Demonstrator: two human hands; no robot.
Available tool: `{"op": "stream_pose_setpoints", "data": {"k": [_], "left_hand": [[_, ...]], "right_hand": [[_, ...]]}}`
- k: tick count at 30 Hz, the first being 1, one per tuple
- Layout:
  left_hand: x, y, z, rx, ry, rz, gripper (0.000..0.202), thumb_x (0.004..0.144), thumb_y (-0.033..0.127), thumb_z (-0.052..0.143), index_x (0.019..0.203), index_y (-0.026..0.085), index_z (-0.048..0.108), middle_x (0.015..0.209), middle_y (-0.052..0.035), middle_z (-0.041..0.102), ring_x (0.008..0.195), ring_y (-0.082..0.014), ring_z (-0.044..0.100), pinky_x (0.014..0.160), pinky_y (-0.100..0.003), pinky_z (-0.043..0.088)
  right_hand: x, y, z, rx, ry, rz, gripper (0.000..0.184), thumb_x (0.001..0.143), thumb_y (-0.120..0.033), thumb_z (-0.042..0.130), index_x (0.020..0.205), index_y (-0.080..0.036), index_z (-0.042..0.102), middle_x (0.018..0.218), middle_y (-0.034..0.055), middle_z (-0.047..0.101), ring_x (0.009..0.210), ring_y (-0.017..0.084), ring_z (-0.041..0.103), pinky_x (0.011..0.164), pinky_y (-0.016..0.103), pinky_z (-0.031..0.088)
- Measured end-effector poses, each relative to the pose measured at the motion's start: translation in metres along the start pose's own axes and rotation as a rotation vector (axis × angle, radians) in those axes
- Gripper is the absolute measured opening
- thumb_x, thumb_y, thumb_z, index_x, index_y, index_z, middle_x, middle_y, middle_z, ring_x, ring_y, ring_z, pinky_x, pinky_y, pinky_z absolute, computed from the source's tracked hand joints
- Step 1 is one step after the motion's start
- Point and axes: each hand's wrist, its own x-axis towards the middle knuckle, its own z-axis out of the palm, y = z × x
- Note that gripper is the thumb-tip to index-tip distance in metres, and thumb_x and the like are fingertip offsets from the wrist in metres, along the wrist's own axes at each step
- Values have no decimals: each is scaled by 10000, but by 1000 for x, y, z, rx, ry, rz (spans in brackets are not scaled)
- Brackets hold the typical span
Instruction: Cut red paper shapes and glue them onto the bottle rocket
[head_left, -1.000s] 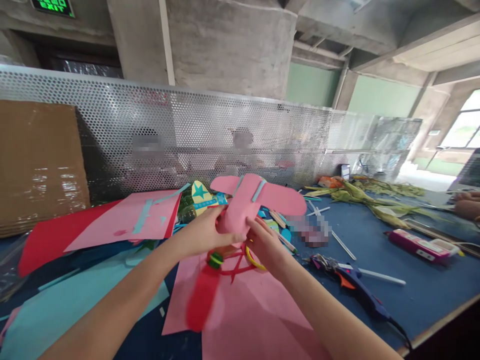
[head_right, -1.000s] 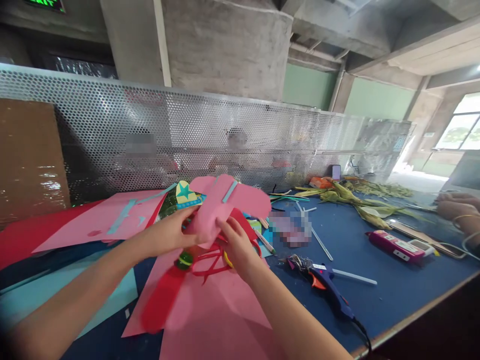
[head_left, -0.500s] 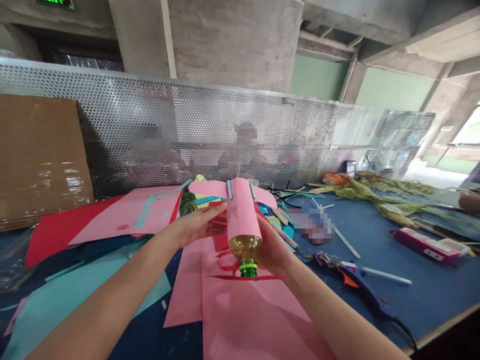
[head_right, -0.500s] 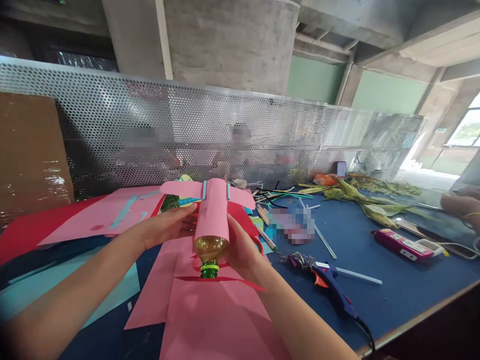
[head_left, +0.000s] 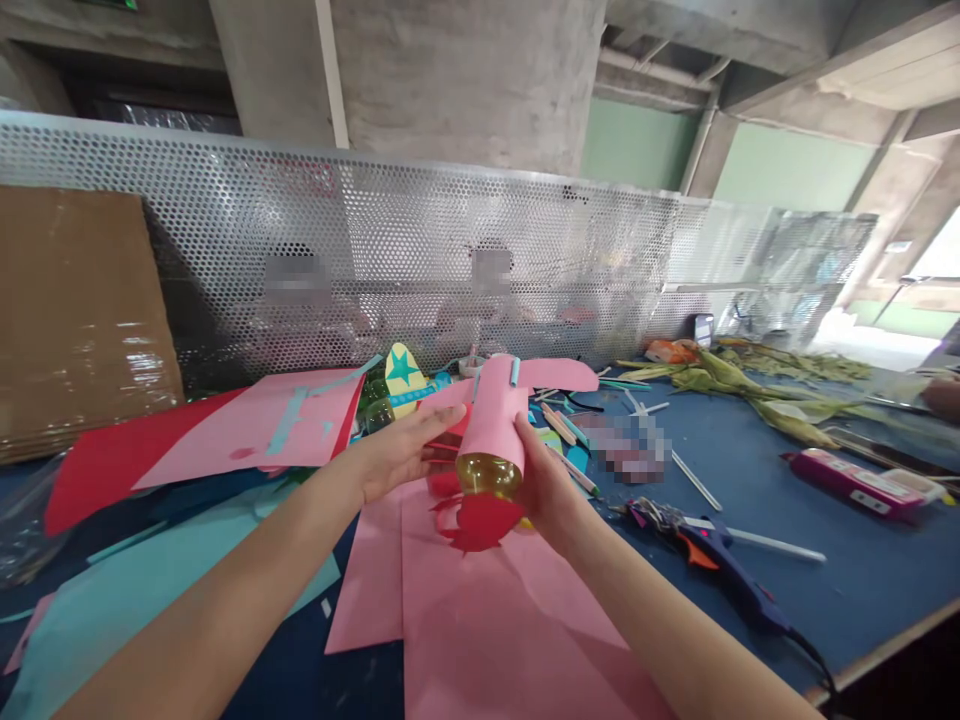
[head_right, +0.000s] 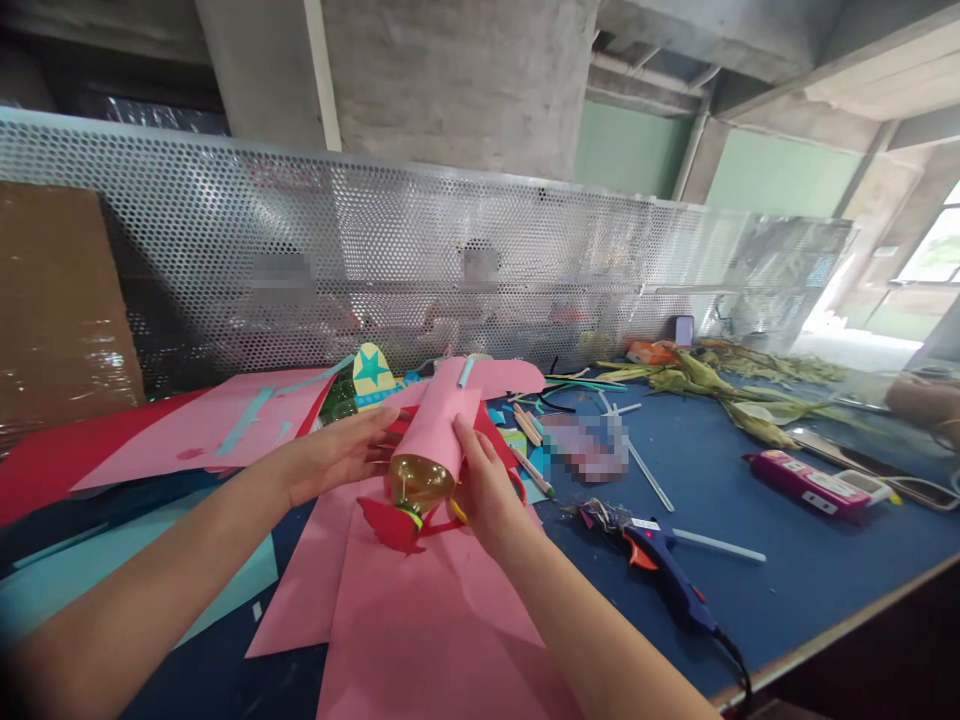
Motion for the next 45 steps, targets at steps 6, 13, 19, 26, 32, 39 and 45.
{"op": "stream_pose_setpoints", "data": {"k": [6,13,19,26,32,39,45], "left_hand": [[-6,-1,18,-35,48,-53,449,604,392,897,881,188,608,816,-39,685,723,-181,640,726,-331,500],[2,-2,16,-155,63,-43,171,748,234,737,881,165,656,822,-67,694,706,-185,630,666,-293,499],[14,-6,9,-404,150,-70,133,726,130,531,817,162,624,665,-20,629,554,-164,581,565,-277,478],[14,-15,18,-423,118,-86,314,881,392,507,945,125,659,768,-105,703,635,-234,646,613,-346,540],[10,-14,23,-379,138,-74,275,899,336,591,1025,99,650,820,-125,720,689,-237,678,646,-354,571],[14,-13,8,-461,236,44,90,799,207,623,863,143,630,653,-39,663,543,-171,620,532,-256,525],[12,-15,8,-471,214,29,105,790,224,580,859,153,614,612,-32,656,532,-181,627,542,-271,540]], "right_hand": [[-7,-6,-2,-150,155,-35,521,683,-622,750,980,-216,614,862,27,682,869,236,648,713,308,509],[-5,-11,-5,-158,125,-122,465,770,-679,599,935,-245,627,845,21,682,846,222,646,699,303,503],[-1,-18,-13,-184,47,76,274,706,-411,797,841,-197,691,794,22,709,759,173,658,691,270,513],[-6,-22,-14,-96,-45,299,207,813,-335,760,937,-204,657,762,18,711,658,149,684,619,249,555],[-4,-27,-11,18,-32,333,303,957,-453,543,887,-182,659,725,34,694,610,151,668,600,263,542],[-7,-29,-4,62,51,282,490,1025,-482,354,832,-173,682,776,53,708,679,151,671,652,263,521],[-8,-19,-6,-44,-47,234,244,912,-403,637,930,-170,709,853,43,705,766,154,677,682,250,533]]}}
